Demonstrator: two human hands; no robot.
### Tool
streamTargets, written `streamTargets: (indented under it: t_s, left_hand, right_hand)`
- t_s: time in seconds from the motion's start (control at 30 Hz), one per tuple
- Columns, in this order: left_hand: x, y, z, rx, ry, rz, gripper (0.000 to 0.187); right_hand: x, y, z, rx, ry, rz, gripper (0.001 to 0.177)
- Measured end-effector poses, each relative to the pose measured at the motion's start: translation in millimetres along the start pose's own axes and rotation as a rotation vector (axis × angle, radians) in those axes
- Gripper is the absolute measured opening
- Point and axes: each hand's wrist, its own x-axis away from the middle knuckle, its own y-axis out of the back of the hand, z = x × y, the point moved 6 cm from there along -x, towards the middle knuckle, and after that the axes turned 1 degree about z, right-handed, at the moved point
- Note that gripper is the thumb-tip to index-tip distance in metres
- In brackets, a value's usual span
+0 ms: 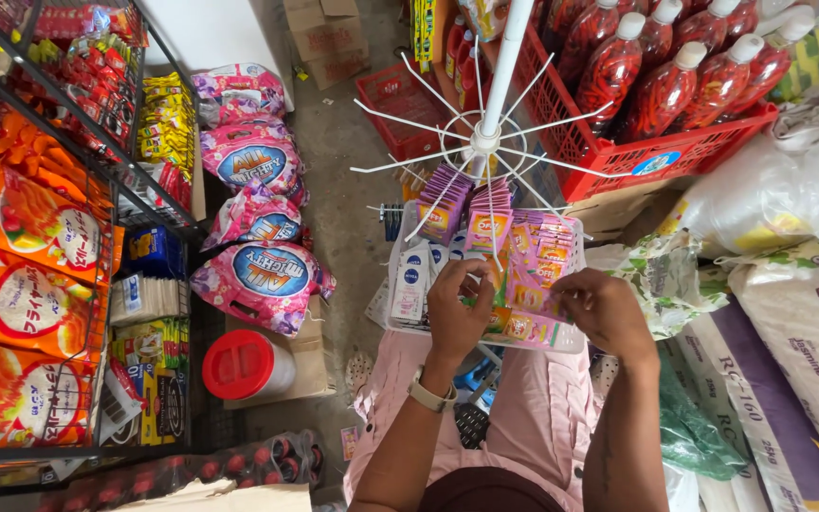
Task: The person hangs small sachets of product onto a wire display rack in a retail environment.
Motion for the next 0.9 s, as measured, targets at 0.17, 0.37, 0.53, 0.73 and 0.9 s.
streamTargets:
  t_s: [0.17,0.37,0.53,0.73,0.9]
  left_hand:
    - [-6,-3,-20,0.051,0.047,0.068,0.03]
    - [5,-11,4,0.188,0.095,0.039,0.024]
    - [6,2,-6,0.184,0.039,0.015,0.017]
    - [-9,11,-36,0.118,-0.092,-0.013,0.011]
    - [-10,14,-23,0.146,-0.009,-0.017,0.011]
  right_hand:
    - [4,9,12,-0.325,0.077,-0.19,0.014]
    - [-2,-8,14,-0.518,0.103,-0.183,0.012]
    - [0,-11,32,-0.466,0.155,-0.102,0.014]
    - [-11,-31,36,-0.442,0.183,-0.119,0.009]
    - [-14,-45,37,-0.53,0.106,-0.163,0.016]
